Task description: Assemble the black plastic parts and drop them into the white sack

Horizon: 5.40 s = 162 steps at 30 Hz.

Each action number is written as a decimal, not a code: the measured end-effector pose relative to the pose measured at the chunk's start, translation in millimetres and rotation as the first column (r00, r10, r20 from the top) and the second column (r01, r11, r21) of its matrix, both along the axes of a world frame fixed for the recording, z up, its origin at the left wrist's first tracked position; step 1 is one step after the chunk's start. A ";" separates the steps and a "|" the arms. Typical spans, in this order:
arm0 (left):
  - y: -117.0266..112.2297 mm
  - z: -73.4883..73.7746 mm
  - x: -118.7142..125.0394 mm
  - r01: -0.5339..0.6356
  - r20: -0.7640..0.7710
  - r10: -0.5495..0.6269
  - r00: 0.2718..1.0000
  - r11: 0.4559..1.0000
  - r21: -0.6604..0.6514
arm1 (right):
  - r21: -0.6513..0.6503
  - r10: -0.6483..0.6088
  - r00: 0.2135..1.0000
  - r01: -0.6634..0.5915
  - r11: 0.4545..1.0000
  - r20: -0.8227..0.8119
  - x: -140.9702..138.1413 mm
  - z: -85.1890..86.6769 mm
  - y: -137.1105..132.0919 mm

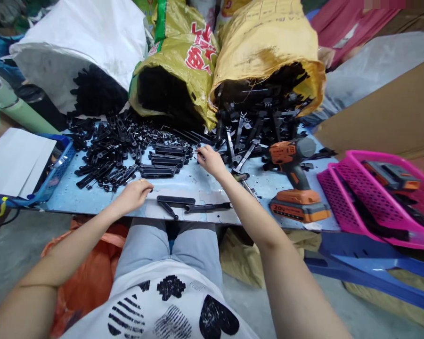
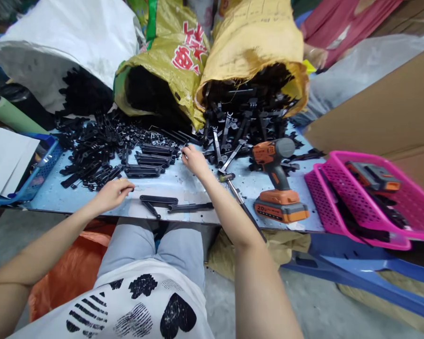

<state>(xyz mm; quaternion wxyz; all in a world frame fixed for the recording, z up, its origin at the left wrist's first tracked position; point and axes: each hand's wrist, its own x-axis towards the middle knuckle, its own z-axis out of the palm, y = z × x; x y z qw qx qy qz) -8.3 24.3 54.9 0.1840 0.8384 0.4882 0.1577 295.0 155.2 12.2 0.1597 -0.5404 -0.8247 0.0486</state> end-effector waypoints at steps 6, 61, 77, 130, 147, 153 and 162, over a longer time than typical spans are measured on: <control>-19.2 -2.6 16.4 0.087 -0.316 -0.094 0.944 0.996 -0.037 | -0.021 0.133 0.926 -0.149 0.989 -0.353 8.4 26.7 -77.5; -24.3 -35.5 68.0 0.199 -0.195 -0.139 0.971 0.920 0.337 | 0.034 0.443 0.889 -0.449 0.893 0.113 24.2 10.9 -154.7; -116.8 32.7 82.9 0.098 0.728 -0.261 0.634 0.961 0.260 | 0.018 0.343 0.537 -0.520 0.854 -0.771 -88.8 16.6 -242.7; -46.5 -64.5 23.1 -0.178 -0.218 0.211 0.953 0.971 0.161 | -0.196 -0.001 0.375 -0.484 0.853 -0.927 -48.7 -23.4 -146.8; -52.0 -54.5 26.5 -0.322 0.438 0.341 0.832 0.939 -0.120 | -0.068 0.244 0.969 -0.247 0.967 -0.040 -61.8 -15.1 -127.0; -54.5 -50.0 42.8 -0.279 0.580 0.345 0.738 0.939 -0.203 | -0.396 0.022 0.740 -0.385 0.834 -0.672 -73.3 -7.1 -139.8; -61.7 -22.6 60.7 -0.278 0.536 0.220 0.815 0.960 0.028 | -0.328 0.057 0.589 -0.525 0.785 -0.806 -60.3 7.6 -145.8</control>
